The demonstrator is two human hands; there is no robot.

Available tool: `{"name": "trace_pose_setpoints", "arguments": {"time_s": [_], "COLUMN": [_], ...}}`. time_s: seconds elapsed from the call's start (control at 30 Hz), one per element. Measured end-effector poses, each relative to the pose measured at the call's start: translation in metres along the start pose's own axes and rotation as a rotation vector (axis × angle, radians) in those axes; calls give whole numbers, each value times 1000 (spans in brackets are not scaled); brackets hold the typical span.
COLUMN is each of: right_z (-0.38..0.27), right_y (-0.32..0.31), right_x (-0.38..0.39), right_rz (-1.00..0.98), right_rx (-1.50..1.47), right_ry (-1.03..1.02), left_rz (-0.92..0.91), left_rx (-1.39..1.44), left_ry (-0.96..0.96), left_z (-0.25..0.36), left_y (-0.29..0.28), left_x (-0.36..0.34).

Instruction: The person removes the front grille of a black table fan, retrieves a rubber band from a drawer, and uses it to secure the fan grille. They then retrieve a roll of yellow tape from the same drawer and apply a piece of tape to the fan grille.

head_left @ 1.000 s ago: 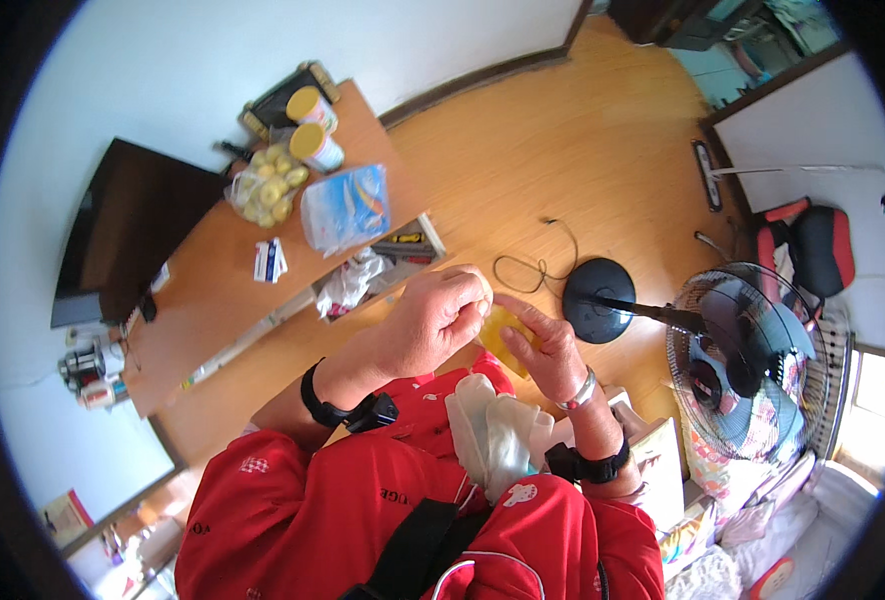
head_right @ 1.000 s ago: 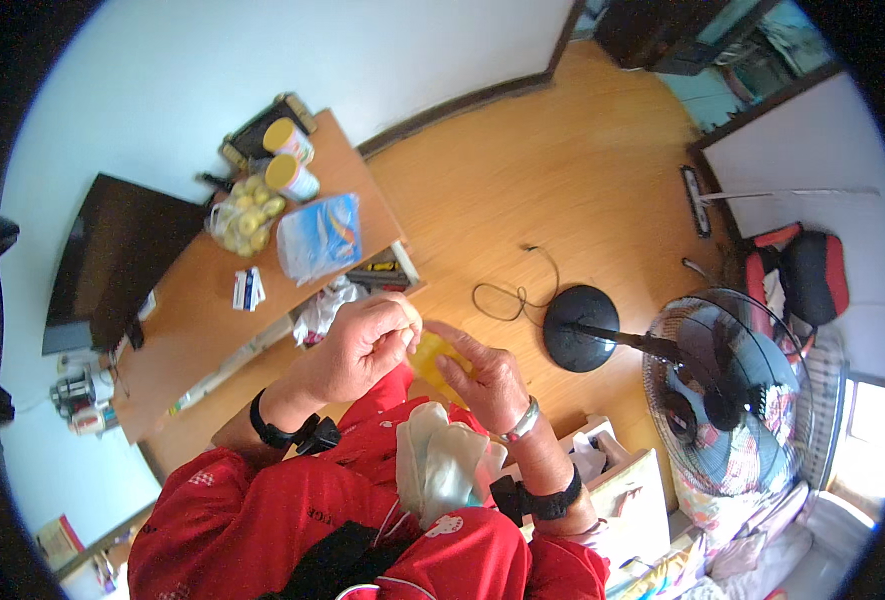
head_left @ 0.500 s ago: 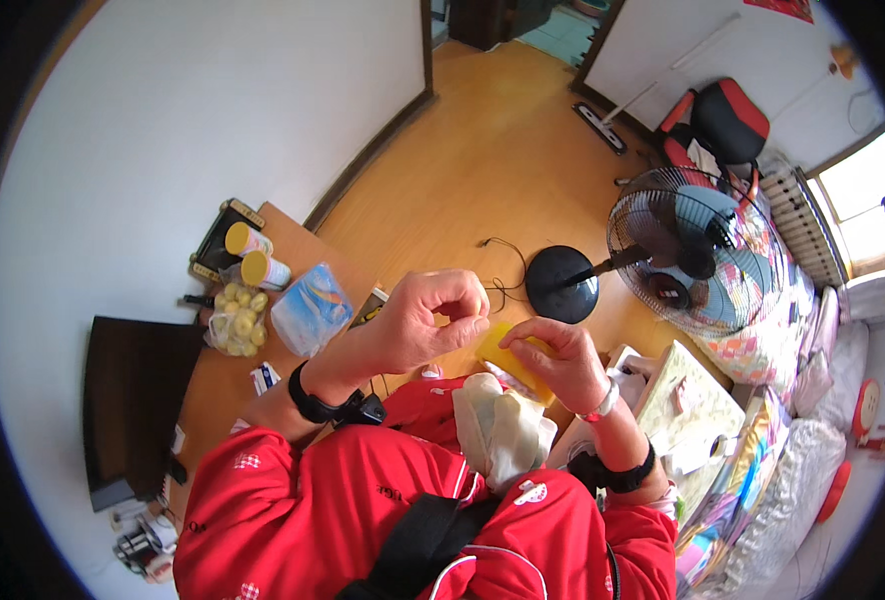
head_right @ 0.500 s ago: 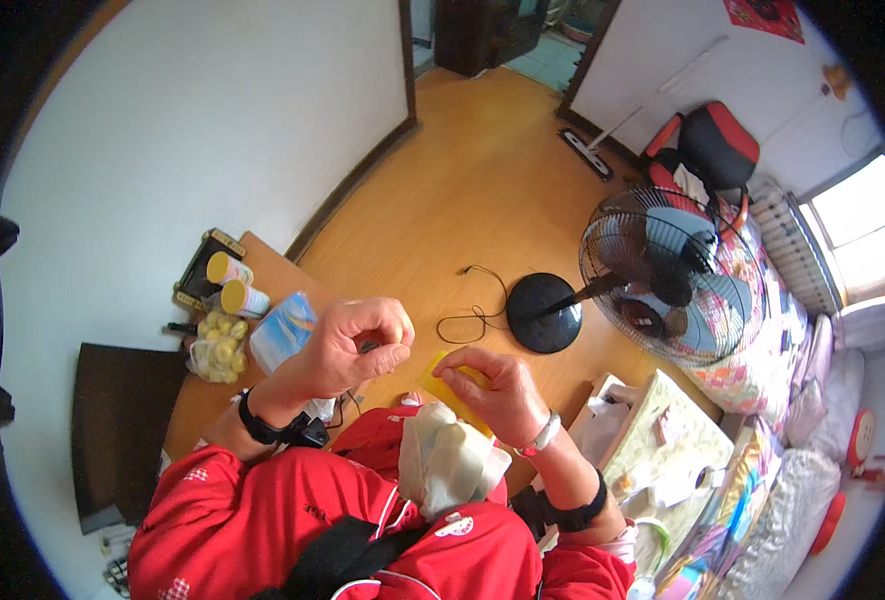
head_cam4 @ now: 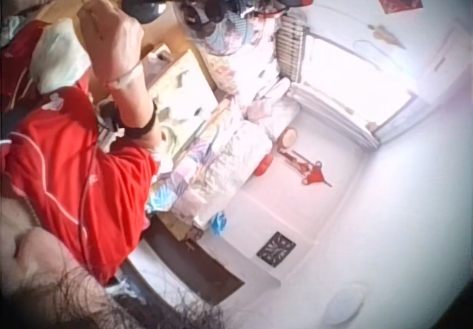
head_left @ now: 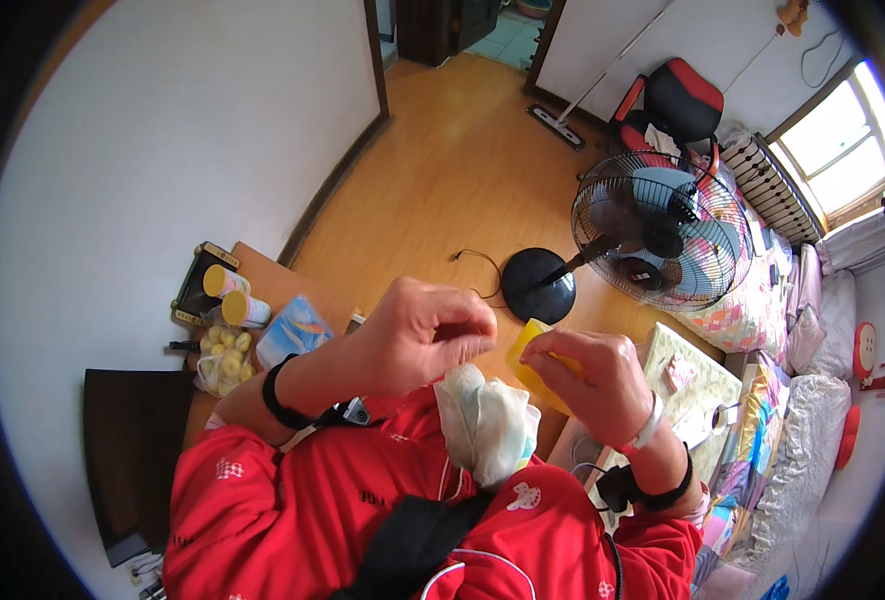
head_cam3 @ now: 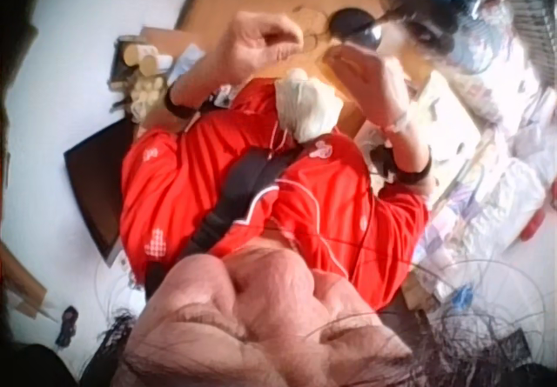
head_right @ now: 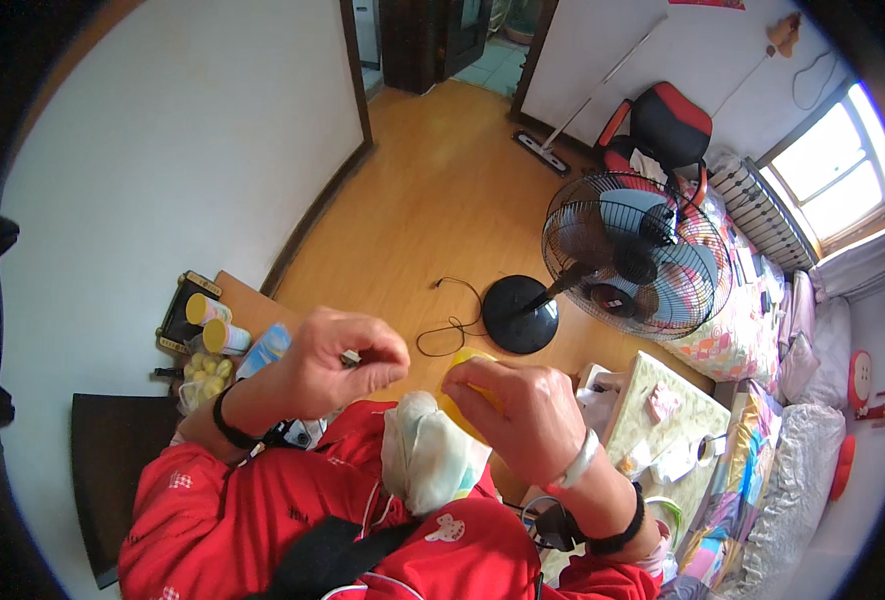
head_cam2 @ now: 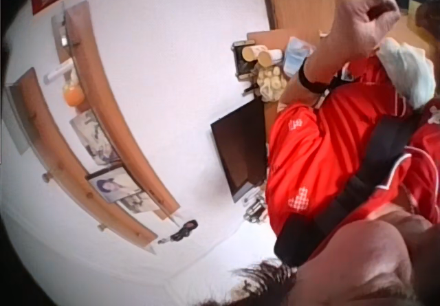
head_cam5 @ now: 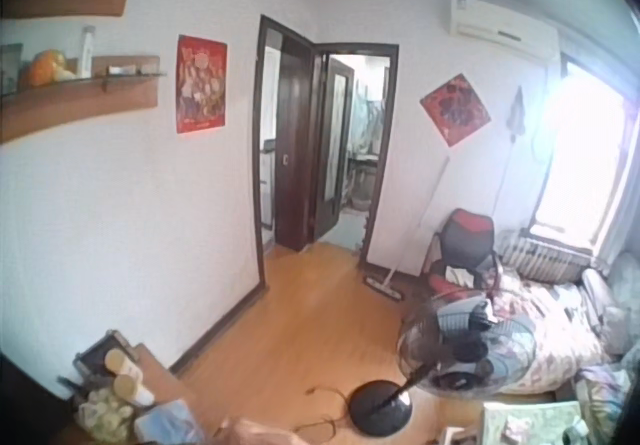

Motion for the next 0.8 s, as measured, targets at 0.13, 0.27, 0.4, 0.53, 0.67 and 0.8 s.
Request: {"name": "trace_pose_setpoints", "arguments": {"time_s": [0.13, 0.27, 0.4, 0.53, 0.67, 0.8], "right_z": [-45, -113, -152, -149, -138, -139], "right_y": [-30, -64, -89, -99, -103, -111], "right_x": [10, 40, 49, 53, 58, 57], "right_rz": [-66, -118, 56, 64, 92, 147], "right_rx": [167, 147, 61, 160, 85, -10], "right_ry": [-120, -373, -714, -657, -684, -737], "left_rz": [-44, -141, -68, -63, 1, 82], "left_rx": [-201, -124, 59, 184, 215, 197], "left_ry": [425, 720, 730, 683, 687, 700], "left_z": [80, 158, 190, 186, 186, 193], "left_y": [-4, -5, -3, 4, 12, 21], "left_x": [4, 20, 20, 15, 18, 26]}}
Point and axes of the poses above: each hand's wrist, its own x-axis away from the middle knuckle, its own y-axis out of the palm, z = x × y, the point moved 8 cm from there along -x, towards the middle knuckle, and after that the axes turned 7 degrees about z, right-handed, at the moved point
